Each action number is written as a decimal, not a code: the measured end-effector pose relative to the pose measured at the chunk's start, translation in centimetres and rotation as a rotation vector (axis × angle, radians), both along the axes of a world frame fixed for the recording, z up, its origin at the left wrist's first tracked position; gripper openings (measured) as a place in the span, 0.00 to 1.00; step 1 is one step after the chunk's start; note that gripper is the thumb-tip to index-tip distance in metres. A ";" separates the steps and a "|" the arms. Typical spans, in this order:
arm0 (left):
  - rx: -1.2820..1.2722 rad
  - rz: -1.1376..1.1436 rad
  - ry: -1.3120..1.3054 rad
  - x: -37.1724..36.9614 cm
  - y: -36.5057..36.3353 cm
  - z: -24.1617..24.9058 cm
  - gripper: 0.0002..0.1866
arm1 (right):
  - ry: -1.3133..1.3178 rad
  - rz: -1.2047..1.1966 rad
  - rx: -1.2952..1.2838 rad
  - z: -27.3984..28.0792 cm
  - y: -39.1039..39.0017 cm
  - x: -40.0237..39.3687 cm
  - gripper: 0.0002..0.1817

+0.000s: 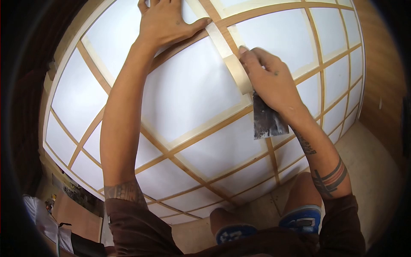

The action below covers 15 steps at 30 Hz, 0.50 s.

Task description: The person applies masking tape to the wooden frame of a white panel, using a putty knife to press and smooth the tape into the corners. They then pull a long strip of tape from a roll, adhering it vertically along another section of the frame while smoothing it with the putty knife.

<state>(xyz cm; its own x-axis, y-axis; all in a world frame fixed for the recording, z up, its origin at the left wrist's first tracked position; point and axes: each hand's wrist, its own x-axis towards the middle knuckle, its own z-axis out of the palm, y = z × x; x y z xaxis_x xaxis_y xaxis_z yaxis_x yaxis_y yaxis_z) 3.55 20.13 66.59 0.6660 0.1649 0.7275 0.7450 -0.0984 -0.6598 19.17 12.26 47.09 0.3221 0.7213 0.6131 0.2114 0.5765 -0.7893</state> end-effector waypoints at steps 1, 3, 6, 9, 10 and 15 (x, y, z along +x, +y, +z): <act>-0.003 -0.003 0.001 0.0 -0.1 -0.2 0.61 | 0.033 -0.094 0.097 -0.2 0.5 0.0 0.32; -0.049 -0.071 -0.015 -0.2 -0.3 0.0 0.58 | 0.060 -0.184 0.199 -0.1 0.8 0.7 0.33; -0.151 -0.190 -0.069 -0.8 -0.5 0.2 0.53 | -0.032 -0.270 0.163 0.8 -0.2 2.3 0.40; -0.267 -0.319 -0.151 -1.7 -1.1 0.0 0.47 | -0.215 -0.311 0.055 1.9 -0.4 4.3 0.43; -0.394 -0.432 -0.244 -2.1 -1.4 -0.4 0.47 | -0.192 -0.325 0.109 2.2 -0.5 4.5 0.45; -0.435 -1.101 -0.656 -2.8 -4.9 -8.2 0.16 | -0.194 -0.281 0.238 4.2 -1.0 5.4 0.43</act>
<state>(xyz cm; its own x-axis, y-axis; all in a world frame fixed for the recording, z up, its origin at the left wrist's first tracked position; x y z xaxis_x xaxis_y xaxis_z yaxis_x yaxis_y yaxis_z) 0.75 15.24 58.39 0.1535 0.0719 0.9855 0.3082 -0.9511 0.0214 24.60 11.25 51.33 0.3484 0.4530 0.8206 0.5180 0.6366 -0.5713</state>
